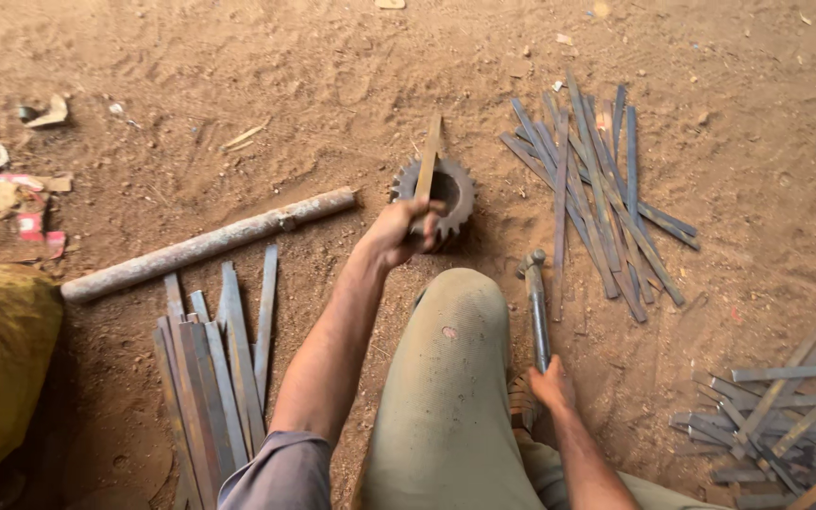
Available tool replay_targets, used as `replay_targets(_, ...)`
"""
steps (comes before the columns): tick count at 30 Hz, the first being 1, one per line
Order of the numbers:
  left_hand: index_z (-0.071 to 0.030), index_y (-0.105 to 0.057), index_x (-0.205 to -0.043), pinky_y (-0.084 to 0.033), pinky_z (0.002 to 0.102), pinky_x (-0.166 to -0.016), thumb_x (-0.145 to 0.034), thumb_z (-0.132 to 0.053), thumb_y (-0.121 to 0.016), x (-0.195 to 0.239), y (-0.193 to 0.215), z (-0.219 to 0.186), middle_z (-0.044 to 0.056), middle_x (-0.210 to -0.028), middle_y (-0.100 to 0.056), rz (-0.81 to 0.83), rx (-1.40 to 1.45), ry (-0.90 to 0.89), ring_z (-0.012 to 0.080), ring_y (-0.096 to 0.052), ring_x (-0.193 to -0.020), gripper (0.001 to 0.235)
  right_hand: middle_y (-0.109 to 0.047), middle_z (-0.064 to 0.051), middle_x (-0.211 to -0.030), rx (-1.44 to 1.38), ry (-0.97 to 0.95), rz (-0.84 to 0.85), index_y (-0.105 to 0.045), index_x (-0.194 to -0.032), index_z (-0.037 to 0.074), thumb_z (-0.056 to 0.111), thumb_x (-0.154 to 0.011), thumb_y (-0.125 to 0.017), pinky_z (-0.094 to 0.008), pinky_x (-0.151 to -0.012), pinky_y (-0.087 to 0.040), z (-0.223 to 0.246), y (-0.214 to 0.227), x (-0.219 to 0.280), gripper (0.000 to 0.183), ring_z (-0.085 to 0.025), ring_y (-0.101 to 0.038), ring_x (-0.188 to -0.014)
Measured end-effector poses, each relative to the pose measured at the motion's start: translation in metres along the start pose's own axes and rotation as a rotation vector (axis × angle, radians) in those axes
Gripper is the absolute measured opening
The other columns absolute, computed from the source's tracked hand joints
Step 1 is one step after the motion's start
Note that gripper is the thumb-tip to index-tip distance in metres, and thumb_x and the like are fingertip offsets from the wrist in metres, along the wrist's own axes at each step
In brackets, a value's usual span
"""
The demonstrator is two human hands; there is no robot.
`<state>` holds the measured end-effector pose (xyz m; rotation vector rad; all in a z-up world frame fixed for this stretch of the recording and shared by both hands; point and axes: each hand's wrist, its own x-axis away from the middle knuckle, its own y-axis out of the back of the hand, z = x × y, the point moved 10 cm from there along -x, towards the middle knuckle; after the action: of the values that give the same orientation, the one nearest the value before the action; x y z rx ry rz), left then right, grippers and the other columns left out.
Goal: The person sits on the ground and repeatedly hammers metal rods placed on a gear-shaped object. The person uses a hammer to strike the rods, adjusting their position between strikes.
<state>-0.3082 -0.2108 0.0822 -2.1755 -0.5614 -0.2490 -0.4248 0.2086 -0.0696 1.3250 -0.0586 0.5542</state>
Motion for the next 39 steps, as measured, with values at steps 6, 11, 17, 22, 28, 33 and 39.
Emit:
replay_targets(6, -0.002, -0.054, -0.119, -0.051, 0.03, -0.049, -0.109, -0.023, -0.042, 0.042, 0.11, 0.064, 0.007, -0.071, -0.06, -0.341, -0.27, 0.251, 0.0131, -0.054, -0.051, 0.026, -0.073, -0.015, -0.079, -0.331, 0.072, -0.004, -0.069, -0.114, 0.002, 0.033, -0.09, -0.078, -0.043, -0.06, -0.056, 0.029, 0.017, 0.004, 0.04, -0.024, -0.069, -0.064)
replay_targets(11, -0.009, -0.057, -0.099, -0.032, 0.028, -0.041, -0.111, -0.035, -0.045, 0.047, 0.171, 0.123, 0.0, -0.07, -0.052, -0.469, -0.412, 0.181, 0.0088, -0.04, -0.048, 0.032, -0.067, -0.01, -0.081, -0.594, 0.341, -0.063, -0.055, -0.141, 0.007, 0.03, -0.089, -0.071, -0.036, -0.048, -0.056, 0.11, 0.082, 0.025, 0.059, -0.017, -0.065, -0.056)
replay_targets(17, -0.011, -0.055, -0.086, -0.028, 0.03, -0.04, -0.11, -0.041, -0.043, 0.056, 0.189, 0.176, -0.003, -0.061, -0.047, -0.578, -0.417, 0.176, 0.0106, -0.036, -0.046, 0.04, -0.072, -0.009, -0.097, -0.685, 1.029, -0.467, -0.036, -0.157, 0.007, 0.038, -0.11, -0.054, -0.029, -0.064, -0.059, 0.221, 0.163, 0.054, 0.059, -0.01, -0.071, -0.074)
replay_targets(22, -0.012, -0.058, -0.087, -0.028, 0.031, -0.04, -0.109, -0.042, -0.042, 0.07, 0.184, 0.188, -0.004, -0.063, -0.049, -0.586, -0.42, 0.205, 0.01, -0.036, -0.047, 0.041, -0.071, -0.015, -0.099, -0.458, 0.848, -0.338, -0.043, -0.151, 0.017, 0.039, -0.098, -0.055, -0.034, -0.053, -0.058, 0.241, 0.112, 0.003, 0.059, -0.016, -0.068, -0.067)
replay_targets(28, -0.008, -0.056, -0.087, -0.029, 0.033, -0.042, -0.11, -0.043, -0.041, 0.082, 0.185, 0.205, -0.001, -0.065, -0.05, -0.624, -0.427, 0.258, 0.012, -0.036, -0.049, 0.045, -0.07, -0.024, -0.121, -0.533, 0.957, -0.186, -0.041, -0.158, 0.003, 0.038, -0.108, -0.059, -0.035, -0.068, -0.06, 0.305, 0.131, 0.017, 0.064, -0.021, -0.072, -0.088)
replay_targets(33, -0.005, -0.062, -0.092, -0.037, 0.032, -0.046, -0.11, -0.042, -0.042, 0.104, 0.194, 0.232, 0.0, -0.066, -0.053, -0.606, -0.429, 0.262, 0.0113, -0.041, -0.053, 0.046, -0.067, -0.009, -0.096, -0.626, 1.138, -0.465, -0.034, -0.152, -0.001, 0.038, -0.112, -0.055, -0.026, -0.046, -0.053, 0.319, 0.218, 0.028, 0.06, -0.008, -0.059, -0.064)
replay_targets(39, -0.003, -0.068, -0.099, -0.04, 0.035, -0.051, -0.108, -0.04, -0.046, 0.116, 0.207, 0.259, 0.002, -0.071, -0.059, -0.615, -0.375, 0.235, 0.0119, -0.047, -0.057, 0.044, -0.06, -0.004, -0.07, -0.992, 0.778, 0.14, -0.058, -0.108, 0.007, 0.048, -0.11, -0.047, -0.03, -0.042, -0.045, 0.286, 0.131, -0.018, 0.043, -0.009, -0.057, -0.051)
